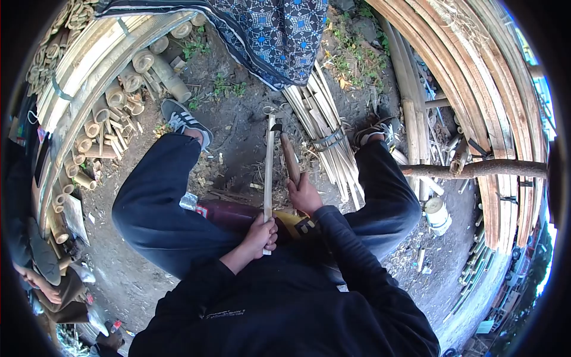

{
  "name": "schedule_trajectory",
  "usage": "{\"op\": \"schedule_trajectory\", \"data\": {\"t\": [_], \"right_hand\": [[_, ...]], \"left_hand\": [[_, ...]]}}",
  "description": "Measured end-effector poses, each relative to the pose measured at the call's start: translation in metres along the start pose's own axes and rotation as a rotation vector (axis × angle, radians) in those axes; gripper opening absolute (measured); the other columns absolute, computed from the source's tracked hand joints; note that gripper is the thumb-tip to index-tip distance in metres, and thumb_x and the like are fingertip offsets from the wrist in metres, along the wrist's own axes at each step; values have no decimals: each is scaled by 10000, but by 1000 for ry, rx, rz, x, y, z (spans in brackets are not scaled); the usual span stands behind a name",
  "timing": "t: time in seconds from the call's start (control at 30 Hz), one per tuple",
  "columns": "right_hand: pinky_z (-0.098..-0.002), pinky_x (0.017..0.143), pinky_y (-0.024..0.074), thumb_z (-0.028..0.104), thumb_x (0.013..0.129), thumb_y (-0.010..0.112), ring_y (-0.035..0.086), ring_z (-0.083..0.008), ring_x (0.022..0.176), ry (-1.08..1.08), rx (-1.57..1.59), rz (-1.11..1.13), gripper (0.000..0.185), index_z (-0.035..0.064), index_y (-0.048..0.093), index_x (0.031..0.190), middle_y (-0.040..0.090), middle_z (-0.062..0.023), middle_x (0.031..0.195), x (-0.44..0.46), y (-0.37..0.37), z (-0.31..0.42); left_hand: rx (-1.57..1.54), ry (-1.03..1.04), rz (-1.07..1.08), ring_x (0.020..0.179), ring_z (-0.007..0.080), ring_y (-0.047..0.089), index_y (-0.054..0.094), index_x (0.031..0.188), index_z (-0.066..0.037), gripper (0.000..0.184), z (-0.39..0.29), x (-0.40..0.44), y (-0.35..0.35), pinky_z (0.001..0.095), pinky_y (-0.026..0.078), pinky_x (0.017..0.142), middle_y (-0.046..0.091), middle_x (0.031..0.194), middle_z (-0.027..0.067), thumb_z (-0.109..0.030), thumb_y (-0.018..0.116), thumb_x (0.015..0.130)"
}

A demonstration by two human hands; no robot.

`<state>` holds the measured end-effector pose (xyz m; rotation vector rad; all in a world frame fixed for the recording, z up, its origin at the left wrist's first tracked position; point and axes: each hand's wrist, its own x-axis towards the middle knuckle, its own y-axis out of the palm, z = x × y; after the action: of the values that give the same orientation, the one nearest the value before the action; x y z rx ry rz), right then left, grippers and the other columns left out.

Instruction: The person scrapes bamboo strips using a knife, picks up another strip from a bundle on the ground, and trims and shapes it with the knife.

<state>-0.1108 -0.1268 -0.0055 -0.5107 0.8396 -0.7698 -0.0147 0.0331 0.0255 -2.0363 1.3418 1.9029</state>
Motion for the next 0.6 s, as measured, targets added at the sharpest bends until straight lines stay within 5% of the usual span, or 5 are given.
{"op": "schedule_trajectory", "data": {"t": [0.6], "right_hand": [[-560, 691, 464, 355, 898, 518, 586, -522, 780, -42, 48, 2, 443, -31, 339, 1021, 591, -366, 807, 7, 15, -11]], "left_hand": [[15, 2, -30, 421, 72, 288, 426, 1100, -169, 122, 1, 0, 1, 226, 248, 367, 380, 694, -17, -207, 371, 998]]}}
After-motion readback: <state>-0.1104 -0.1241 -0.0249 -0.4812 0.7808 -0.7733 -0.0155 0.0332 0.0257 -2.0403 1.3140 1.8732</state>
